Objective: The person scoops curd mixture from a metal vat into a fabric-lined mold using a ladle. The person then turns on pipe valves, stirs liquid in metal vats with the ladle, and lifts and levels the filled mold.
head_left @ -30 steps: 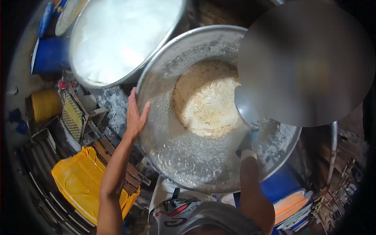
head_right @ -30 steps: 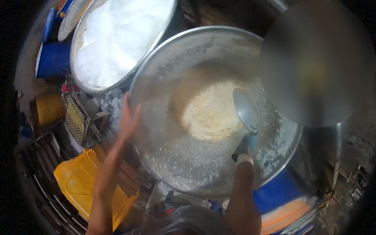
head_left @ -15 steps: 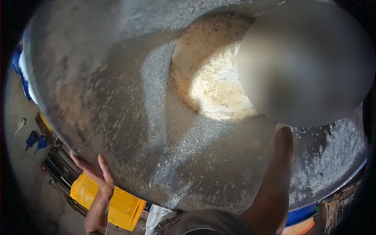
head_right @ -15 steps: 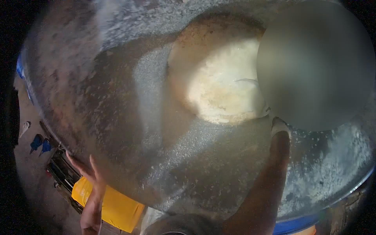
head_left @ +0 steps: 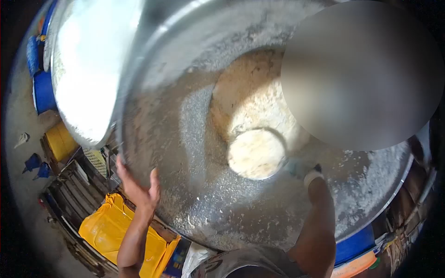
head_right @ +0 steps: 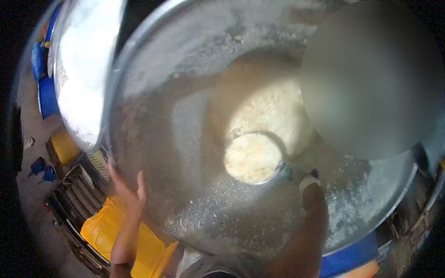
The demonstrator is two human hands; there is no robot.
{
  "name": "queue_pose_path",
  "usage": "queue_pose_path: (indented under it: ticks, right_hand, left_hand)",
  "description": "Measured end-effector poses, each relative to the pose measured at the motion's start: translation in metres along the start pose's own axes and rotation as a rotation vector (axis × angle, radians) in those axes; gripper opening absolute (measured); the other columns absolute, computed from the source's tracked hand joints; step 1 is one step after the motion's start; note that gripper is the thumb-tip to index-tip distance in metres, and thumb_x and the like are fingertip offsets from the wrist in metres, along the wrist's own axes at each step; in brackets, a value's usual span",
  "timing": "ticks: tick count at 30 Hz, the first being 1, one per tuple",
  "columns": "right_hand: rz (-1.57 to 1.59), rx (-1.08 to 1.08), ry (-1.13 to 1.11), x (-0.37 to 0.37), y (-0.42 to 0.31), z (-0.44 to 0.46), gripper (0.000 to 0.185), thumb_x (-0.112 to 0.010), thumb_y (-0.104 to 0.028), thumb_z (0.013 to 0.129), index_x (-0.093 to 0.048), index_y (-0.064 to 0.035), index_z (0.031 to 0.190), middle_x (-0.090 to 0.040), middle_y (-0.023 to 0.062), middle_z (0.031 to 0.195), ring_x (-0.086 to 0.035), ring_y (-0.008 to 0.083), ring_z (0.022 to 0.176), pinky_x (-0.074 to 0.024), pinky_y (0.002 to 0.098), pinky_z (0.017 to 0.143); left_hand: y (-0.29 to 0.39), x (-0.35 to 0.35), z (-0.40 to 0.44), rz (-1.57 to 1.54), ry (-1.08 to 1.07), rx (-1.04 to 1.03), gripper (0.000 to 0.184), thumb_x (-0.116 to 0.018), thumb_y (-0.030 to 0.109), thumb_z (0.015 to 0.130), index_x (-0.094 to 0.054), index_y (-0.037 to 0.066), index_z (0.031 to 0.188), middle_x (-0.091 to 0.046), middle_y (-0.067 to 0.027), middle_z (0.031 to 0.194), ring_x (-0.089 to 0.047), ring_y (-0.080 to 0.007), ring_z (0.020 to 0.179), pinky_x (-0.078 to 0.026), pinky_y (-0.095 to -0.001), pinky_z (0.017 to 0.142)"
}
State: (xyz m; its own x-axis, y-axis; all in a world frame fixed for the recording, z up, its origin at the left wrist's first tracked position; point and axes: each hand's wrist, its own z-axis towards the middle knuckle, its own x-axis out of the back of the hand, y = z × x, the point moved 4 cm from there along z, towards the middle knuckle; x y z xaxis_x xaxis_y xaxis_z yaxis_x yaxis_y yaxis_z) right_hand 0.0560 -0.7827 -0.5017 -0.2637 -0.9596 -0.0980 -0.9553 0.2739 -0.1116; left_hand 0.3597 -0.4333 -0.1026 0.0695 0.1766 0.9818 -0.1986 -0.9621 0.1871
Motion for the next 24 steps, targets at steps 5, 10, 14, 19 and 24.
queue_pose_path:
  ticks: [5,10,14,19,24]
  right_hand:
    - [-0.276,0.022,-0.121,-0.055,0.009,-0.094,0.019,-0.072,-0.027,0.095,-0.067,-0.0086,0.092,-0.061,0.0052,0.068,-0.054,0.0159,0.049,-0.0431,0.0345,0.043]
    - [-0.494,0.036,-0.13,-0.066,0.007,-0.184,0.02,-0.073,-0.027,0.095,-0.068,-0.0078,0.092,-0.062,0.0055,0.069,-0.055,0.0159,0.05,-0.0433,0.0343,0.044]
    - [-0.43,0.056,-0.071,-0.054,-0.008,-0.261,0.018,-0.072,-0.025,0.097,-0.068,-0.0081,0.093,-0.063,0.0045,0.07,-0.056,0.0146,0.053,-0.0451,0.0327,0.046]
    - [-0.236,0.034,0.041,-0.062,-0.025,-0.368,0.017,-0.066,-0.021,0.101,-0.063,-0.0085,0.091,-0.057,0.0005,0.066,-0.055,0.0125,0.052,-0.0473,0.0294,0.048]
    - [-0.359,0.074,0.019,-0.073,-0.027,-0.432,0.017,-0.06,-0.019,0.105,-0.063,-0.005,0.095,-0.059,-0.0016,0.067,-0.056,0.0116,0.054,-0.0495,0.0279,0.052]
  left_hand:
    - [-0.008,-0.028,-0.004,-0.016,0.042,-0.156,0.1,-0.083,0.035,0.088,-0.026,-0.006,0.16,-0.044,-0.0293,0.153,-0.046,-0.0437,0.142,-0.037,-0.0463,0.119]
    - [-0.015,-0.047,-0.024,-0.522,0.041,-0.052,0.079,-0.065,0.039,0.103,-0.028,0.0,0.161,-0.043,-0.0273,0.155,-0.045,-0.0422,0.144,-0.038,-0.0464,0.119]
    - [-0.065,-0.094,-0.12,-0.767,-0.008,0.158,0.064,-0.061,0.038,0.106,-0.042,0.001,0.154,-0.044,-0.0251,0.154,-0.046,-0.0405,0.142,-0.04,-0.0441,0.117]
    - [-0.126,-0.165,-0.327,-0.758,-0.12,0.374,0.049,-0.064,0.039,0.105,-0.064,-0.001,0.132,-0.053,-0.0253,0.145,-0.058,-0.0369,0.131,-0.054,-0.0411,0.103]
    - [-0.172,-0.279,-0.537,-0.587,-0.242,0.573,0.043,-0.064,0.041,0.103,-0.07,0.001,0.118,-0.067,-0.0216,0.117,-0.066,-0.0364,0.108,-0.054,-0.0476,0.091]
